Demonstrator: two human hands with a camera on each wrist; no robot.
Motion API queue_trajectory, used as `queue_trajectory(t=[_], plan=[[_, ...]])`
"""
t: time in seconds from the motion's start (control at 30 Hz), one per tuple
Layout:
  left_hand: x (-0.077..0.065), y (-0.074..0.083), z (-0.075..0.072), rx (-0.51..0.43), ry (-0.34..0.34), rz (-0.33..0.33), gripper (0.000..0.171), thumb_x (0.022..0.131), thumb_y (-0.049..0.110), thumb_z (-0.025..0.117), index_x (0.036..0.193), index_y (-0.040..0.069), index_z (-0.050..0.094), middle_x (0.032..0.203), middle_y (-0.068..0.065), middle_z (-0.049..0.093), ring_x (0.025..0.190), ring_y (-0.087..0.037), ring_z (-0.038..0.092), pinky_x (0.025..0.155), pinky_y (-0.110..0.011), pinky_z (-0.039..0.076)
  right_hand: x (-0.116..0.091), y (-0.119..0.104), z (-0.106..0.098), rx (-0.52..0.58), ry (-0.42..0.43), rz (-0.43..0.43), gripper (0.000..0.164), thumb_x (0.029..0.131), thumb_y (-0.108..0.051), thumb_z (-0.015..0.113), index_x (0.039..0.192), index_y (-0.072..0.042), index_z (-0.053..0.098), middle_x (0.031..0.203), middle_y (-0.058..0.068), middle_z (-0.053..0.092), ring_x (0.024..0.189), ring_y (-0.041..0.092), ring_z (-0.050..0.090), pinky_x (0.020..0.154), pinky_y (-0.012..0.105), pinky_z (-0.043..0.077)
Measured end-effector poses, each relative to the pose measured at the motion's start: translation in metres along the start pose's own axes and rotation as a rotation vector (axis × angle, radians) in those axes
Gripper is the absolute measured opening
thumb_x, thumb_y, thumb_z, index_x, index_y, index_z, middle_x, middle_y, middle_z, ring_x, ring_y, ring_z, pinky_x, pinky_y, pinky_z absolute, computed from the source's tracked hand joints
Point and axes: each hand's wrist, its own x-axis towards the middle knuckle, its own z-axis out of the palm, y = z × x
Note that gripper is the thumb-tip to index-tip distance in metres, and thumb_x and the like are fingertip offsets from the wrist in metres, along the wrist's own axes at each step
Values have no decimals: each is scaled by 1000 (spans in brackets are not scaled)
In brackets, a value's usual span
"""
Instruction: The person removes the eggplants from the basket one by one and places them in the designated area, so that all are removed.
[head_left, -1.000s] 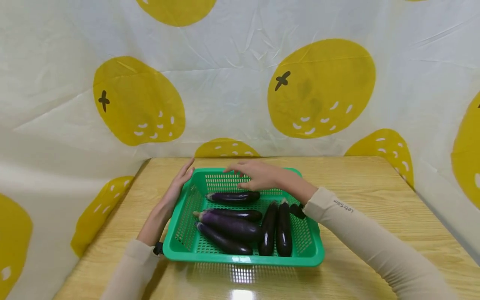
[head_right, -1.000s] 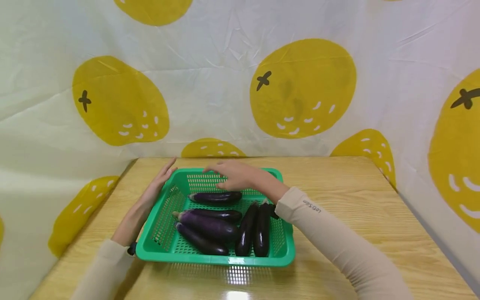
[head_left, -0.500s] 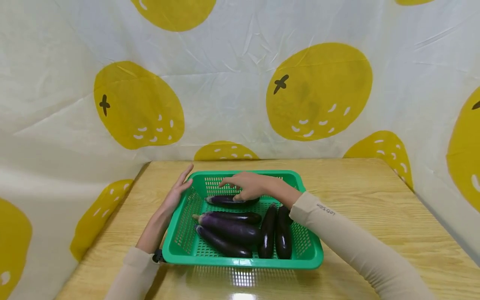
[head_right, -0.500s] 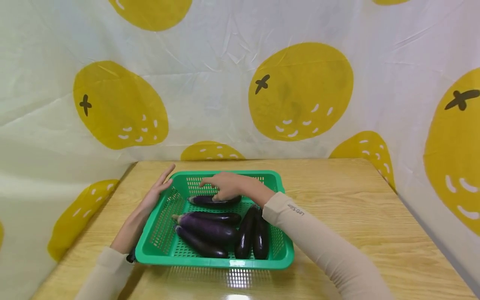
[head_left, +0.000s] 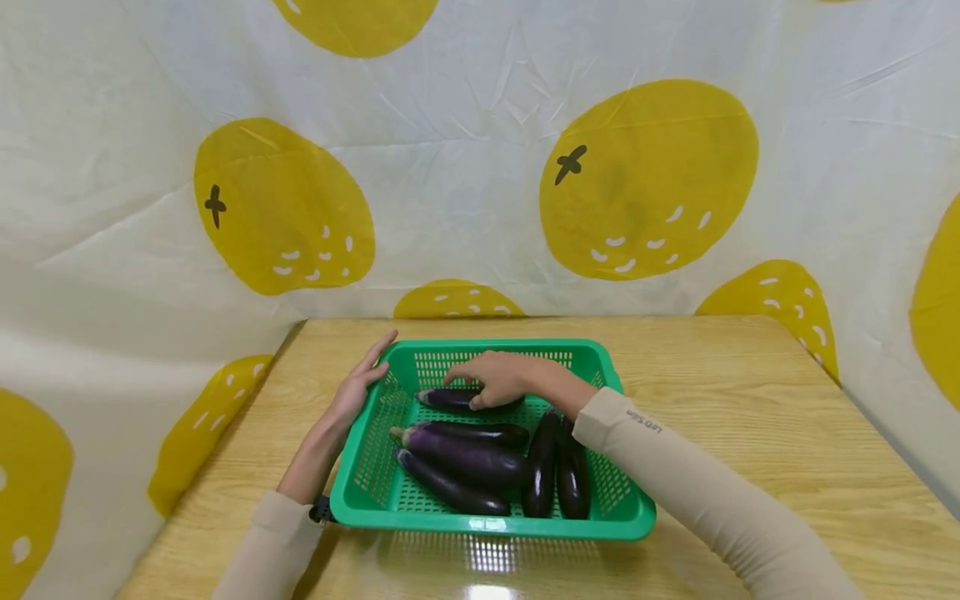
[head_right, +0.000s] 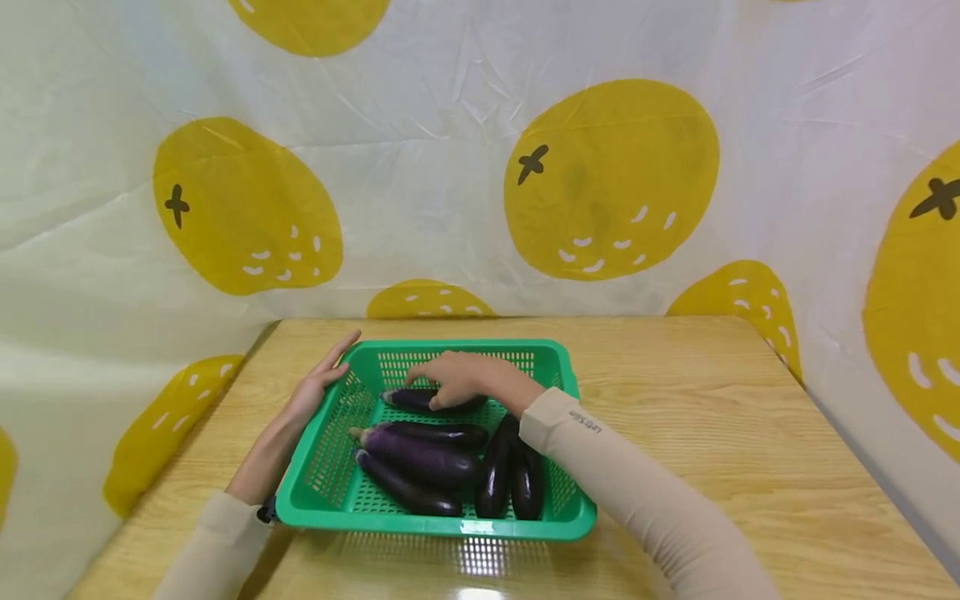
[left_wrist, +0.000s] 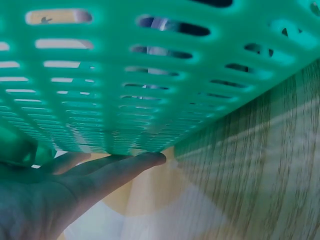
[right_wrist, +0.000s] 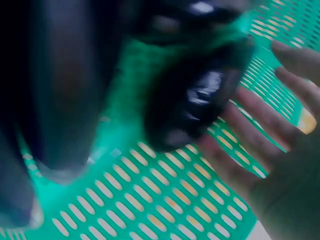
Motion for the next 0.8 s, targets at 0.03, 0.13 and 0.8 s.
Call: queue_trajectory(t=[0.03, 0.13, 0.8], plan=[[0, 0, 0, 1, 1, 0, 54, 114, 22, 28, 167, 30, 19, 173, -7, 21, 124, -14, 56, 95, -19, 48, 1, 0, 1, -12, -5, -1, 52, 103, -20, 64, 152, -29, 50, 145, 6, 61, 129, 24, 59, 107, 48, 49], [1, 1, 1, 6, 0, -2, 55, 114, 22, 28, 167, 30, 19, 174, -3, 16, 133, -17, 49, 97, -17, 45, 2, 0, 4, -45, -27, -10, 57, 102, -17, 65, 154, -32, 48, 148, 4, 59, 132, 23, 58, 109, 46, 48], [0, 3, 3, 7, -23, -11, 53, 114, 23, 26, 167, 24, 23, 175, 0, 15, 155, -29, 25, 102, -14, 39, 8, 11, 9, 54, -147, -52, 57, 98, 1, 58, 144, -32, 62, 157, -5, 52, 142, 18, 48, 101, 37, 44]])
